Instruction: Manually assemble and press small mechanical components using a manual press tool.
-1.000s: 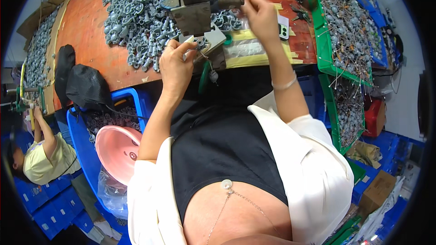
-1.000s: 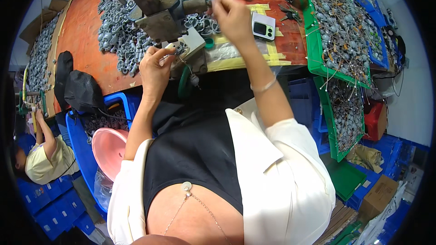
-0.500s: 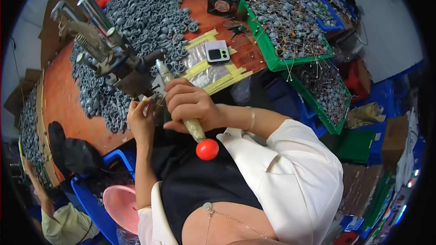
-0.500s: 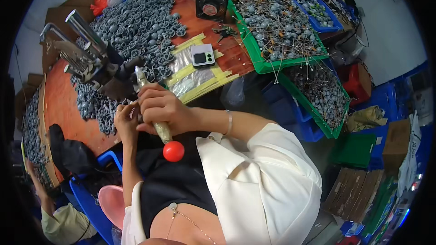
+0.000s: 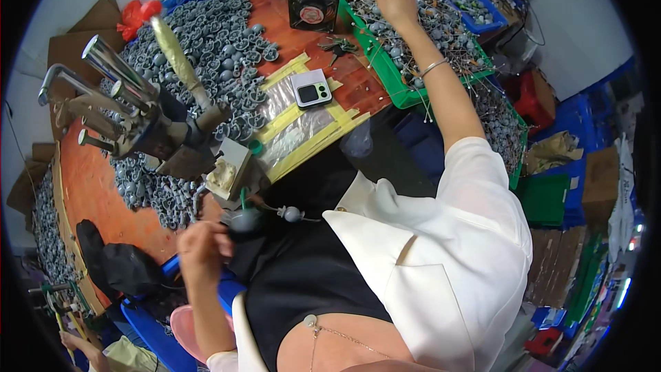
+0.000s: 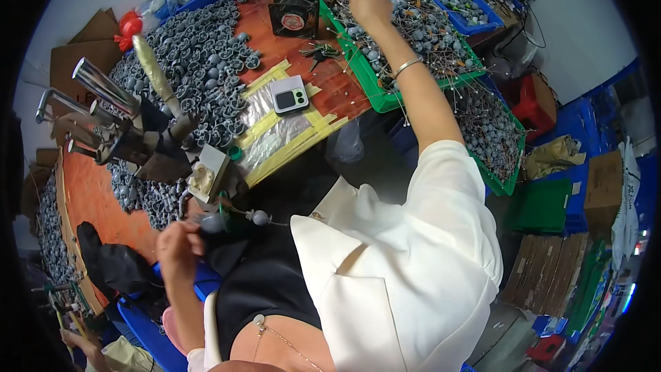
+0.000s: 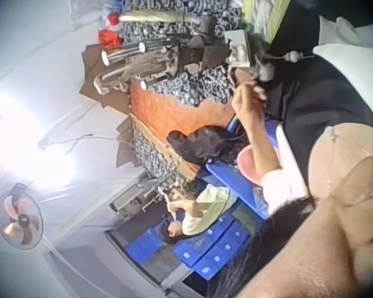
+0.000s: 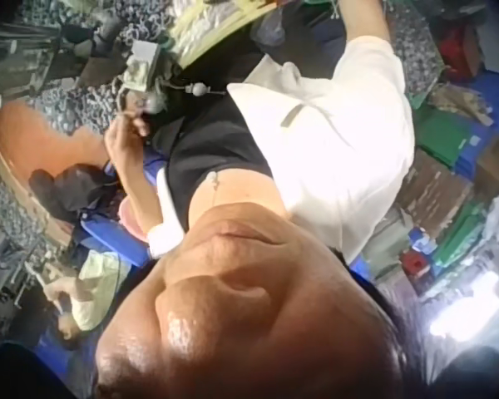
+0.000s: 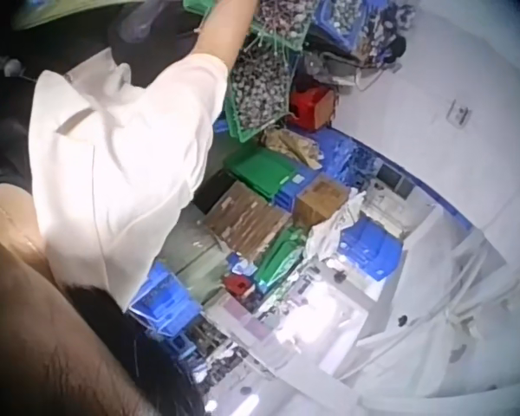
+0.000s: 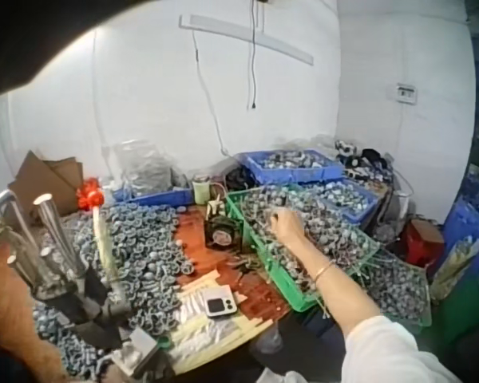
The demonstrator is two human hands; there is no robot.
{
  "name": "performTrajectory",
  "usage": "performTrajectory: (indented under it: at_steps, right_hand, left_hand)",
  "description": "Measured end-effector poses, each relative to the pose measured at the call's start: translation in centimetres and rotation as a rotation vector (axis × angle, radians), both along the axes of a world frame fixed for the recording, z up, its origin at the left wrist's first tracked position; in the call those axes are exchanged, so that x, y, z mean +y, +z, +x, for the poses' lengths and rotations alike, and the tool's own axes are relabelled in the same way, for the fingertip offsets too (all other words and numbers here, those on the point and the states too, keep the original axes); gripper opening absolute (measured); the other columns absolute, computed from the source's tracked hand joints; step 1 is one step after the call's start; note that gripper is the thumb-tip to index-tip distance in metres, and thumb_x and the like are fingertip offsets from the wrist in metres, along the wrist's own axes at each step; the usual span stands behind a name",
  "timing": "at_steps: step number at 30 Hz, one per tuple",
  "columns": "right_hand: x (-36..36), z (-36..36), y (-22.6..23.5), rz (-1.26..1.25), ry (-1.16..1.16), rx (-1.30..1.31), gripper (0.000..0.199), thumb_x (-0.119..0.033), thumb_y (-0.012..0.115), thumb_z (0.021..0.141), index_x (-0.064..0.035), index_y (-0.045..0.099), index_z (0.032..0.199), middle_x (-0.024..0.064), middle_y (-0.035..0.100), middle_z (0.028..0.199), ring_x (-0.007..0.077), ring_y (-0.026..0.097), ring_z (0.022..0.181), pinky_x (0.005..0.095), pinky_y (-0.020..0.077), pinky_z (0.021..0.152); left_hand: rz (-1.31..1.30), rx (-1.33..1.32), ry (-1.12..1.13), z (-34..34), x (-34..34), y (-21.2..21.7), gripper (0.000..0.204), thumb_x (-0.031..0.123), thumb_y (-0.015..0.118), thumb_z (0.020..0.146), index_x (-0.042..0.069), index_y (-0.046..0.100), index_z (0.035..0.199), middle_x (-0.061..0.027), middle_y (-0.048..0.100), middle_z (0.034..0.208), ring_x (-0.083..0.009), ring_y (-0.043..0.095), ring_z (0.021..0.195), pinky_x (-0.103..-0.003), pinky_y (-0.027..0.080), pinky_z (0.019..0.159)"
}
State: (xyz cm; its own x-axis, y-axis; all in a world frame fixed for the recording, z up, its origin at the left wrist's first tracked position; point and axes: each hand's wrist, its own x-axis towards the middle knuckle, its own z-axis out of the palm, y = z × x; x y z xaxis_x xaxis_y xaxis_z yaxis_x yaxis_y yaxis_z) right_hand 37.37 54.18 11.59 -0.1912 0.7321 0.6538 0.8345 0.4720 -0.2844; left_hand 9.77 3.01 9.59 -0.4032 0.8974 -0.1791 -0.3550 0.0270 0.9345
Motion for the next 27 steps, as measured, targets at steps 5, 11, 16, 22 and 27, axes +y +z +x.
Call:
performTrajectory:
  at_steps: [5,11,16,22,27]
  right_hand:
    - [3.7,6.0,-0.3,0.241,-0.198,-0.128,0.016,-0.015,0.056,0.082,-0.0073,0.069,0.079,0.0142,0.067,0.079,0.0341,0.065,0.080,0.0451,0.0516,0.074]
    - [4.4,5.1,1.5,-0.084,-0.176,-0.659,0.017,-0.022,0.064,0.082,-0.0077,0.070,0.091,0.0116,0.067,0.092,0.0312,0.063,0.087,0.0452,0.0509,0.077]
    - [7.5,6.1,0.3,0.247,-0.153,-0.562,0.017,-0.023,0.062,0.083,-0.0155,0.070,0.095,0.0097,0.064,0.095,0.0290,0.060,0.094,0.0432,0.0489,0.079]
    - [10.0,4.6,3.7,-0.071,0.015,-0.639,0.031,-0.021,0.055,0.092,0.0028,0.058,0.112,0.0032,0.062,0.079,0.0116,0.056,0.065,0.0277,0.0446,0.056]
    - [22.7,15.5,15.6,0.261,-0.350,-0.325,0.056,-0.054,0.041,0.087,-0.0090,0.068,0.106,0.0203,0.063,0.110,0.0396,0.056,0.108,0.0463,0.0435,0.088]
  left_hand:
    - [0.276,0.373,0.620,-19.1,-5.4,2.6,0.034,0.022,0.044,0.099,-0.002,0.056,0.119,-0.0109,0.063,0.110,-0.0150,0.062,0.095,-0.026,0.050,0.083]
    - [-0.058,0.696,1.226,-26.0,-10.2,1.2,0.033,0.020,0.053,0.095,0.001,0.056,0.121,-0.0109,0.056,0.123,-0.0205,0.054,0.109,-0.033,0.038,0.096]
    - [-0.137,0.976,0.759,-18.3,-5.8,-7.2,0.030,0.011,0.062,0.089,-0.002,0.059,0.117,-0.0073,0.065,0.104,-0.0176,0.061,0.089,-0.027,0.047,0.075]
    - [-0.387,1.401,0.618,-12.1,-3.1,-8.7,0.032,0.015,0.067,0.082,0.001,0.063,0.111,-0.0146,0.064,0.104,-0.0270,0.060,0.092,-0.034,0.047,0.083]
    - [-0.372,1.336,0.618,-12.5,-1.6,-8.7,0.032,0.016,0.068,0.081,0.002,0.063,0.109,-0.0145,0.063,0.104,-0.0284,0.060,0.093,-0.036,0.047,0.082]
